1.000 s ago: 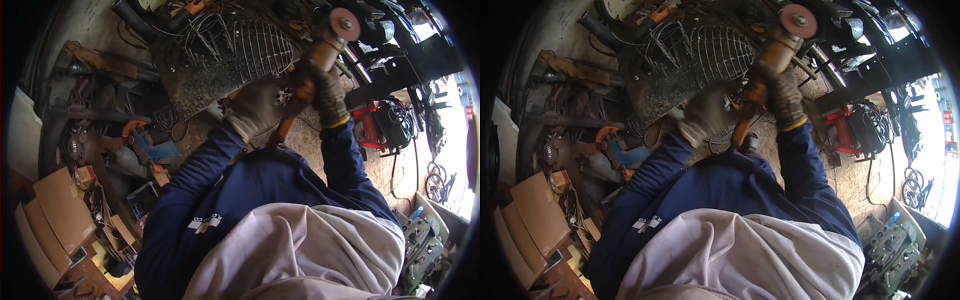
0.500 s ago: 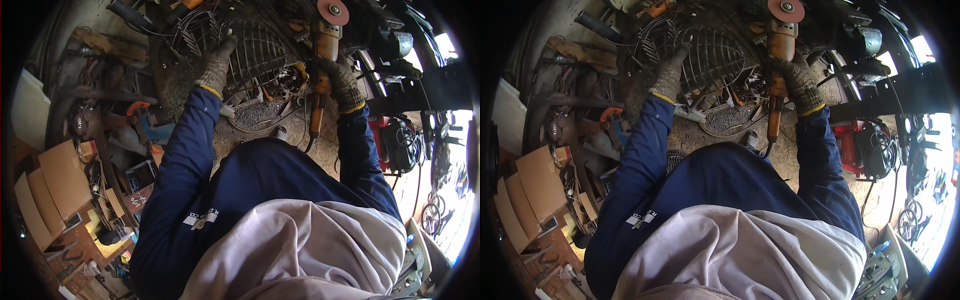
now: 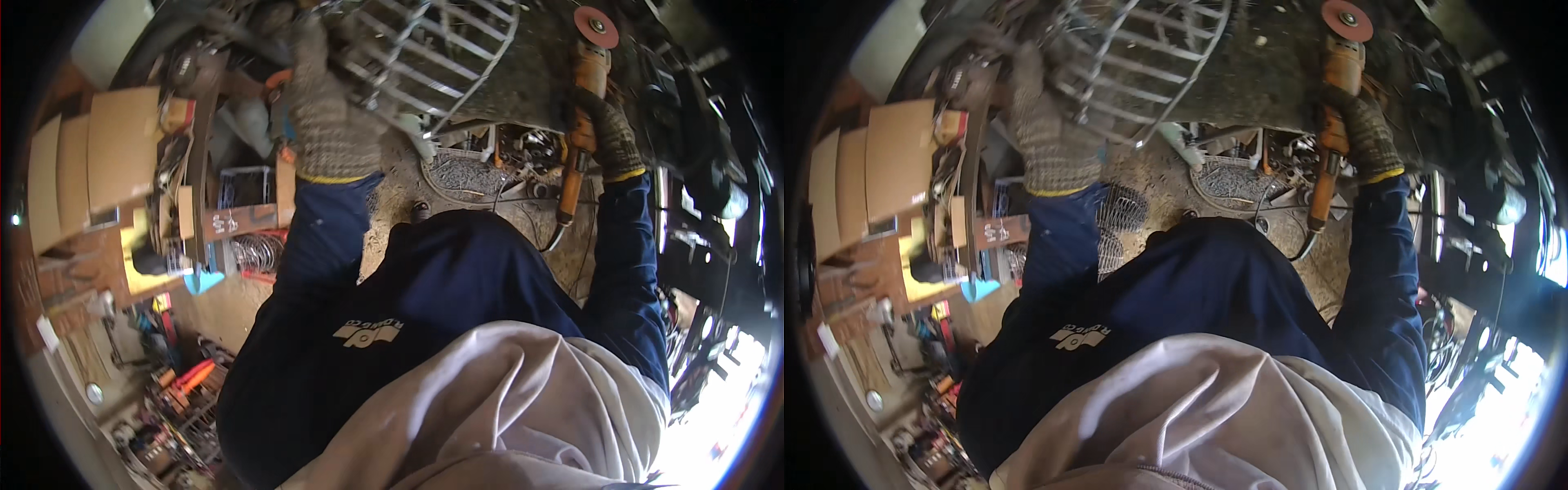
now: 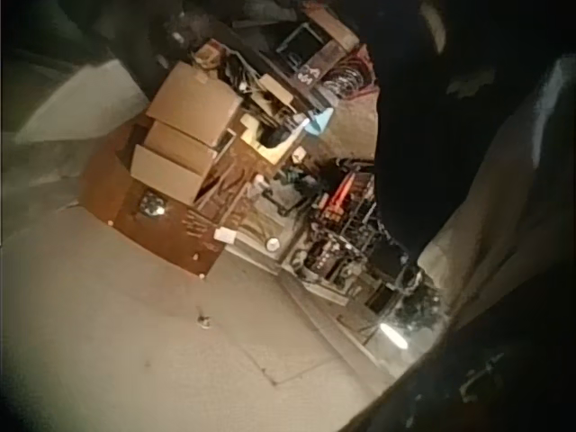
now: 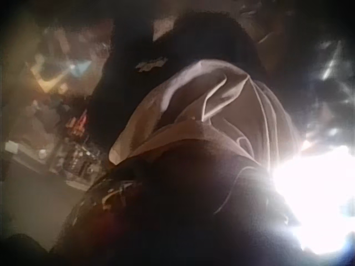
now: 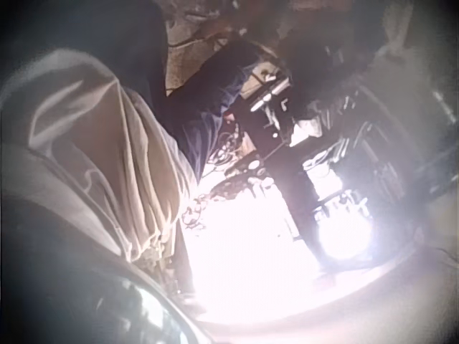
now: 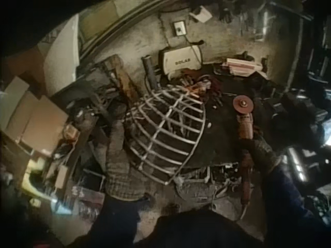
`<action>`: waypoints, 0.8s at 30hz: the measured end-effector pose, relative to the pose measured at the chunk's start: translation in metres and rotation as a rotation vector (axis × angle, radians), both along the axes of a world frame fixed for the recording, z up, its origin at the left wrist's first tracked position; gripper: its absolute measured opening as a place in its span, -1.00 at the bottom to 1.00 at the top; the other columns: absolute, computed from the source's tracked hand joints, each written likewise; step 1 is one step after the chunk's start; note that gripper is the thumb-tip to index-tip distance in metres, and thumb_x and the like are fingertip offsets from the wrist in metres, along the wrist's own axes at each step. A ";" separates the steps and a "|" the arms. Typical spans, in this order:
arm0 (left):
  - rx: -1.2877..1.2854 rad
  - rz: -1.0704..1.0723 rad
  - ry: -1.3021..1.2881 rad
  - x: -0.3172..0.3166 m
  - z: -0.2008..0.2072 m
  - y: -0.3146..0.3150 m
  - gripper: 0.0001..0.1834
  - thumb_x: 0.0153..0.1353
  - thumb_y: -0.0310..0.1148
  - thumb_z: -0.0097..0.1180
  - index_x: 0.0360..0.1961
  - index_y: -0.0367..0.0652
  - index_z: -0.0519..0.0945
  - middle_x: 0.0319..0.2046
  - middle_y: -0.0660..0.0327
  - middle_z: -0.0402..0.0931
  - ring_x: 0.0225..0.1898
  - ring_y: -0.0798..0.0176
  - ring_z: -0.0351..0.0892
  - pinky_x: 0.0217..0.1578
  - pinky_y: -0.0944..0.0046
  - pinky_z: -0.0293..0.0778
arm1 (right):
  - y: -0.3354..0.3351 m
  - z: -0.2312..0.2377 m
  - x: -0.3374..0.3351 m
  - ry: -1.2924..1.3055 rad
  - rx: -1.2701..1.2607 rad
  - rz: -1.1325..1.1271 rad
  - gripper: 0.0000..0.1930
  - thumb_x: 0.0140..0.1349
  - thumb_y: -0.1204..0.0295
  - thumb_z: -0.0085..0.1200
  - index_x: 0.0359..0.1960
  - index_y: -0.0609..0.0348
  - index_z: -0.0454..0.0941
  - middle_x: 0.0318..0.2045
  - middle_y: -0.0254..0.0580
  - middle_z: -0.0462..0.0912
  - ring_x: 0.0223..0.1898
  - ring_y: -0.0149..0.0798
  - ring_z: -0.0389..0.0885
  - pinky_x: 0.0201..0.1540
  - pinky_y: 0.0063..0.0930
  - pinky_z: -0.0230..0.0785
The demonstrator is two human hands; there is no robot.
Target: The person uses a hand-held grinder to smooth the surface and joints of a small spherical metal wire cage on a workbench.
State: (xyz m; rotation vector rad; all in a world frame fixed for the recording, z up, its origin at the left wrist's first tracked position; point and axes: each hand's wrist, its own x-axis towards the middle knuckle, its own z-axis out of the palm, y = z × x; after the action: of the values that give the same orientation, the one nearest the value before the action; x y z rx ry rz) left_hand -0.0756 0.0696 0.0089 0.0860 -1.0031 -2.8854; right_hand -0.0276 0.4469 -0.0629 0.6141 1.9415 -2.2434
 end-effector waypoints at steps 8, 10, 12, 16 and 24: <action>0.265 -0.133 0.158 -0.005 0.016 -0.026 -0.62 0.33 -0.16 0.08 0.03 -0.19 0.53 -0.16 0.11 0.63 -0.17 0.13 0.67 -0.17 0.04 0.65 | -0.040 -0.002 -0.030 0.062 0.142 0.099 -0.52 0.12 0.23 0.25 0.02 0.23 0.52 -0.23 -0.19 0.63 -0.33 -0.33 0.65 -0.36 -0.50 0.53; 0.322 -0.203 0.191 -0.005 0.016 -0.028 -0.63 0.33 -0.17 0.07 0.02 -0.19 0.54 -0.17 0.11 0.64 -0.19 0.13 0.67 -0.19 0.04 0.66 | -0.039 -0.004 -0.030 0.054 0.177 0.091 -0.52 0.12 0.22 0.26 0.02 0.23 0.53 -0.23 -0.19 0.63 -0.33 -0.33 0.65 -0.35 -0.49 0.52; 0.378 -0.275 0.224 -0.006 0.016 -0.036 -0.65 0.34 -0.17 0.07 0.01 -0.18 0.54 -0.19 0.11 0.64 -0.21 0.14 0.68 -0.22 0.04 0.68 | -0.038 -0.006 -0.033 0.046 0.212 0.082 -0.52 0.11 0.21 0.26 0.01 0.23 0.53 -0.24 -0.20 0.63 -0.32 -0.33 0.64 -0.35 -0.48 0.51; 0.328 -0.389 0.352 -0.021 0.017 -0.053 -0.70 0.34 -0.20 0.06 -0.06 -0.18 0.56 -0.26 0.13 0.66 -0.32 0.17 0.70 -0.41 0.12 0.70 | -0.043 -0.004 -0.036 0.043 0.280 0.054 -0.52 0.11 0.18 0.27 -0.01 0.23 0.55 -0.24 -0.21 0.63 -0.32 -0.33 0.63 -0.33 -0.47 0.50; 0.418 -0.390 0.411 -0.030 0.034 -0.068 -0.74 0.30 -0.27 0.13 -0.09 -0.20 0.58 -0.27 0.11 0.66 -0.30 0.18 0.71 -0.37 0.14 0.72 | -0.069 0.006 -0.047 0.053 0.420 0.039 -0.51 0.09 0.14 0.28 -0.04 0.23 0.57 -0.26 -0.23 0.62 -0.31 -0.32 0.60 -0.30 -0.44 0.47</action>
State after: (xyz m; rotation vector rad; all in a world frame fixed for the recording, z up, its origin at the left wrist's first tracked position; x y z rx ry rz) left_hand -0.1058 0.0019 0.0426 -0.7199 -0.3694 -3.2005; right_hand -0.0746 0.3784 -0.0565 0.5548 2.4507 -1.8524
